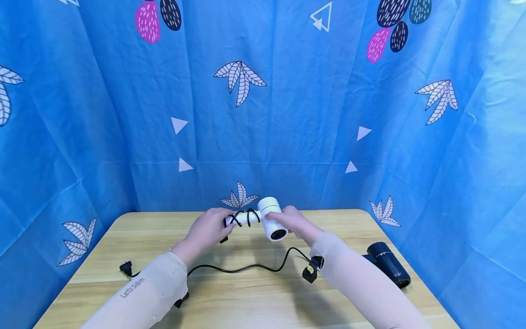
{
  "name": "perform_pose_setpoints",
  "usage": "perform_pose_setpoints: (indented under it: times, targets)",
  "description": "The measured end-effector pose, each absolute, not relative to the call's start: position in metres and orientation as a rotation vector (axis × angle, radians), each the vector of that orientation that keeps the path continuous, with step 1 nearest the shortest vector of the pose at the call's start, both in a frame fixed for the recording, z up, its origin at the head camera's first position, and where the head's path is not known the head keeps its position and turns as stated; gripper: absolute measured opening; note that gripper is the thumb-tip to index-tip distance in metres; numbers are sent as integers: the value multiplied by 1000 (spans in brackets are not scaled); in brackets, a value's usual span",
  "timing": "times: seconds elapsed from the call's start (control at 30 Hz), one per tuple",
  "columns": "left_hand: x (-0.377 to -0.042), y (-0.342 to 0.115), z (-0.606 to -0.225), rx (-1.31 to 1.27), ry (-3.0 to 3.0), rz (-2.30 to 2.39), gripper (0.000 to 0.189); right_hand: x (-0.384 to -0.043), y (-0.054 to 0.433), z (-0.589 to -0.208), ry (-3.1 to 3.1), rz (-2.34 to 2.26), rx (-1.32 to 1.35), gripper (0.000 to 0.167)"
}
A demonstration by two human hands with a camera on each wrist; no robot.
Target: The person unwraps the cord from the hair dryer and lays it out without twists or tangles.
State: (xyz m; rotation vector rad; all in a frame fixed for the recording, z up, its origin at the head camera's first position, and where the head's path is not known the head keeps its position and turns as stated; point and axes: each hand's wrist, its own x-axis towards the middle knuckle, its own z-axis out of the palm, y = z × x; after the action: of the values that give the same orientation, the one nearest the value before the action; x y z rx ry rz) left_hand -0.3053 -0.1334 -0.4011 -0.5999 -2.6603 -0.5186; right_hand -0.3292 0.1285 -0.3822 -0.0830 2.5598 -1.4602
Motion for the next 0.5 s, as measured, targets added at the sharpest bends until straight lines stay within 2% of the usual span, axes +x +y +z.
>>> perform_pose_setpoints:
  times: [0.5]
  targets:
    - [-300, -122, -397, -628, -2522, -498, 28, -327, 139, -376, 2576, -1475, -54, 41]
